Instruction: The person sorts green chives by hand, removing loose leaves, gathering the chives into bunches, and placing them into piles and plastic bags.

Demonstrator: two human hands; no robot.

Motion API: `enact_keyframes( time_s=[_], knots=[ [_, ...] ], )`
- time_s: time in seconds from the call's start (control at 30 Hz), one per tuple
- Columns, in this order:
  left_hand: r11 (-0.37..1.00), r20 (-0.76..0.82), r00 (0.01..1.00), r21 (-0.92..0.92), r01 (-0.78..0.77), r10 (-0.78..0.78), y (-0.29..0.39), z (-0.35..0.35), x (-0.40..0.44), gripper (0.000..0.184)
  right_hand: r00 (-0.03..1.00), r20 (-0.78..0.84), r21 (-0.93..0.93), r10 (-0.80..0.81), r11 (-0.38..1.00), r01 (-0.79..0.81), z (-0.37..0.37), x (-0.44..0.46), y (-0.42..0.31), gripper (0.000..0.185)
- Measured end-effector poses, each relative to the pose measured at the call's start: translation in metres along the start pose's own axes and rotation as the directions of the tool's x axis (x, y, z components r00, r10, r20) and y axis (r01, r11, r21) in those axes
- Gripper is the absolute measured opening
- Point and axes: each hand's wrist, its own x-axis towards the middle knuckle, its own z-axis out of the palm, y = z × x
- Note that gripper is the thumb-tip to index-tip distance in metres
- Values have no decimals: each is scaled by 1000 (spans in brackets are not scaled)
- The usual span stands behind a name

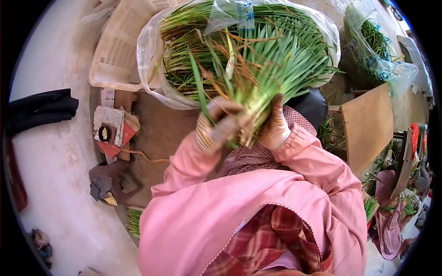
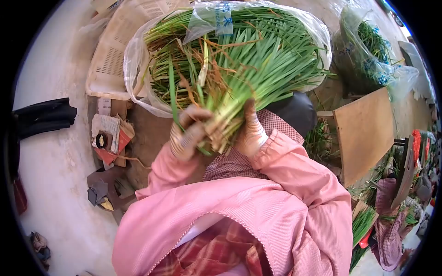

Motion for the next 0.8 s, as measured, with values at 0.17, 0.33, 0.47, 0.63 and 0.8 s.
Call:
enact_keyframes(
  time_s=[0.17,0.33,0.47,0.63,0.8],
  knots=[
    [874,184,962,409,-263,203,4,30,1,34,993,67,119,-99,989,91,28,-17,-1,95],
    [978,441,894,208,-18,-77,22,20,10,55,989,102,296,-107,952,73,12,-22,-8,73],
    [944,767,625,294,-146,-142,79,-16,44,46,954,110,481,-278,855,194,-7,-18,-8,66],
    [849,141,855,275,451,-499,54,-114,55,54,957,-4,548,-290,800,245,-5,-25,-7,52],
    [804,9,808,108,585,-589,-1,-76,94,83,989,29,284,-142,950,128,-24,-24,-10,60]
  ],
)
